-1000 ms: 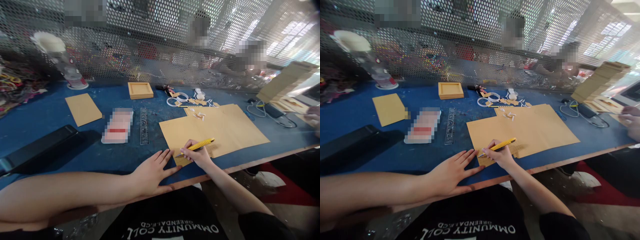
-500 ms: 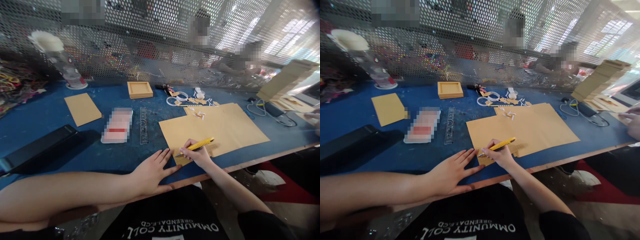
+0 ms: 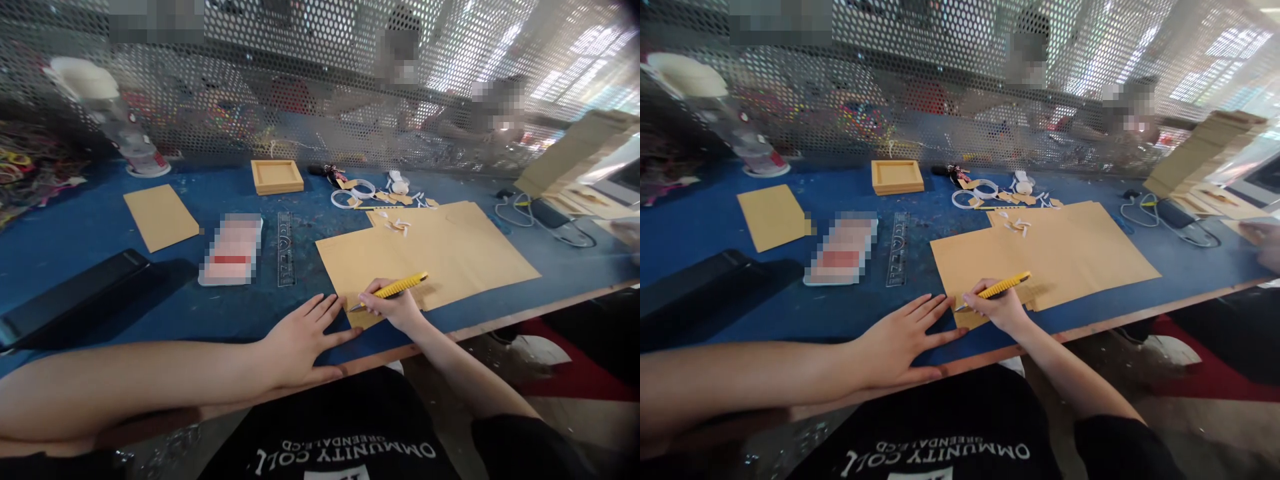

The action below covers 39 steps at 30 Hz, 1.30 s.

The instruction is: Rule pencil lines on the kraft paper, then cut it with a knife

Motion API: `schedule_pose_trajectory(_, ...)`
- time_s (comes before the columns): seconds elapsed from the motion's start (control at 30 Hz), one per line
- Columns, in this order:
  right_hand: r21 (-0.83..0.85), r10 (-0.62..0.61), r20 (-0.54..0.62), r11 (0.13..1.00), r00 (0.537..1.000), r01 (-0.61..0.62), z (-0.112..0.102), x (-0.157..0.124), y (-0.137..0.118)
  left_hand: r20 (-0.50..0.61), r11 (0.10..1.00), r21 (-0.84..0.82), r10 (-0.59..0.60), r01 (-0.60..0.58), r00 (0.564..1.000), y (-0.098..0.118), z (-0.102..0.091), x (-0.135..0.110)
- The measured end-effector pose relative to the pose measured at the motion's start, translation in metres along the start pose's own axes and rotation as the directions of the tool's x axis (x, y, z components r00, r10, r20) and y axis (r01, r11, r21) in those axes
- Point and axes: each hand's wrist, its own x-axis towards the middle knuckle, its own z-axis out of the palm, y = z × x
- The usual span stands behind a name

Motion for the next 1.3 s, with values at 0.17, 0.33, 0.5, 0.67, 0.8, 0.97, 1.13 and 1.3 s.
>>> schedule_pose_trajectory(0.17,0.015,0.012,0.002,1.0,1.0,-0.012,-0.0001,-0.0001,-0.0022,0.028,1.0,-0.013,-0.017,0.018,0.999,0.0,-0.0029,0.0012)
schedule_pose_trajectory(0.33,0.025,0.017,-0.005,1.0,1.0,-0.017,-0.0004,-0.0004,-0.0029,0.057,0.999,-0.027,-0.031,0.032,0.998,0.0004,-0.005,0.0023)
schedule_pose_trajectory(0.5,0.001,0.021,-0.005,1.0,1.0,-0.021,-0.0017,-0.0002,0.0004,0.077,0.998,-0.044,-0.035,0.039,0.996,0.0004,-0.0059,0.0023)
schedule_pose_trajectory(0.67,-0.012,0.016,-0.004,1.0,1.0,-0.016,-0.0028,0.001,-0.0002,0.109,0.998,-0.037,-0.044,0.049,0.993,0.0018,-0.0082,0.0026)
schedule_pose_trajectory(0.8,0.003,0.017,-0.006,1.0,1.0,-0.017,-0.003,0.002,-0.0021,0.133,0.999,-0.001,-0.045,0.045,0.99,0.0024,-0.009,0.0032)
schedule_pose_trajectory(0.97,-0.001,0.021,-0.004,1.0,1.0,-0.021,-0.0041,0.0023,-0.0013,0.132,0.999,0.02,-0.043,0.04,0.99,0.0024,-0.0086,0.004)
schedule_pose_trajectory(1.13,-0.004,0.012,-0.012,1.0,1.0,-0.012,-0.0049,0.0024,-0.0007,0.123,0.999,0.023,-0.043,0.041,0.991,0.0024,-0.0089,0.0043)
schedule_pose_trajectory(1.3,-0.02,0.001,-0.021,1.0,1.0,-0.001,-0.0057,0.0027,-0.0009,0.114,0.999,0.033,-0.038,0.034,0.993,0.0017,-0.0086,0.0038)
